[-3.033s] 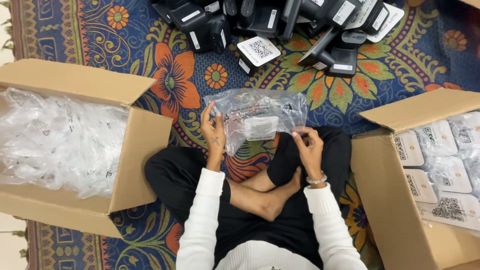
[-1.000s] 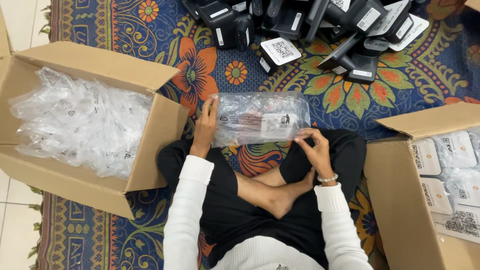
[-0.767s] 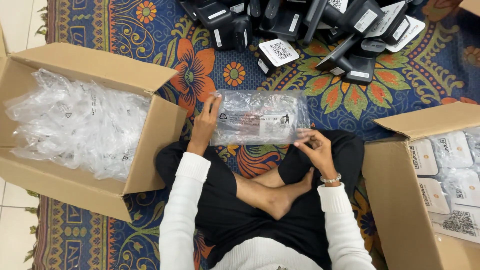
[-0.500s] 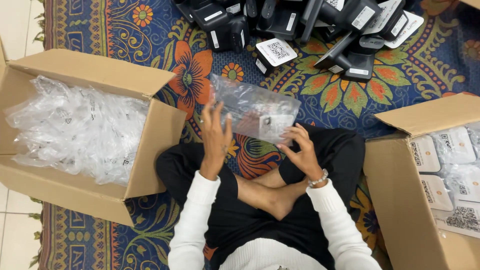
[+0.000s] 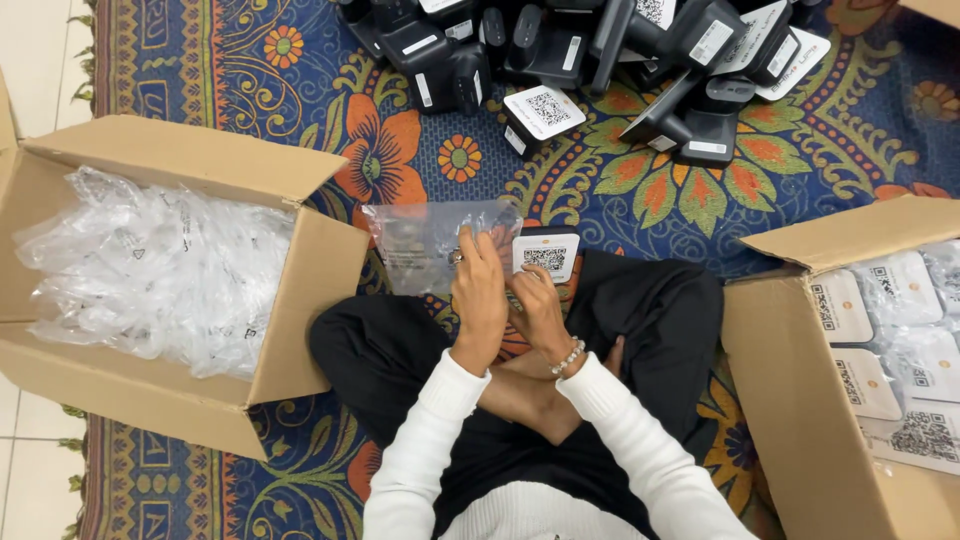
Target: The person bags handheld barcode scanners and places them into a shipping box.
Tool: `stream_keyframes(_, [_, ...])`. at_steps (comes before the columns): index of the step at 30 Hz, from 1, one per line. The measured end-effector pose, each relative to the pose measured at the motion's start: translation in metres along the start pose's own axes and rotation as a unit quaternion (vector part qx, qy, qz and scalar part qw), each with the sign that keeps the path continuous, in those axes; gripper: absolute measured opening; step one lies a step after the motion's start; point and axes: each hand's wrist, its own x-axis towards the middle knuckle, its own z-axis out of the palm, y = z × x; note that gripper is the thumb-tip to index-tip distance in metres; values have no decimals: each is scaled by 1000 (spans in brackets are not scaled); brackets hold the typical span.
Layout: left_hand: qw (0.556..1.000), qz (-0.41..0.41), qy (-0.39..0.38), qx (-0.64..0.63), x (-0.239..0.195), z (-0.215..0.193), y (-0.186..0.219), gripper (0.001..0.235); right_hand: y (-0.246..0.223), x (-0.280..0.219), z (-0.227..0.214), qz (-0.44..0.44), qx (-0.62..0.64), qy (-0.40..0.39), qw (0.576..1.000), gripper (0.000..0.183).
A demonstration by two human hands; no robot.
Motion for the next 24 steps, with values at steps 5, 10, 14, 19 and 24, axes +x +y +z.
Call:
stream_keyframes(5, [991, 74, 69, 90, 1, 20, -20, 19, -3, 24, -23, 0, 19, -21, 1000, 49])
stream_keyframes(10, [968, 111, 72, 214, 5, 10, -18, 16, 20, 62, -42, 22, -176, 21, 984, 65])
stream_keyframes(14, [957, 133, 88, 242, 8, 9, -16, 26, 61, 62, -39, 18, -227, -184, 956, 62])
stream_keyframes(19, [956, 149, 130, 215, 14, 13, -20, 43, 84, 33, -65, 81, -198, -251, 944, 53])
stream_keyframes(24, [980, 161, 80, 85, 16, 9, -19, 50, 140, -50, -87, 329, 284, 100, 895, 44])
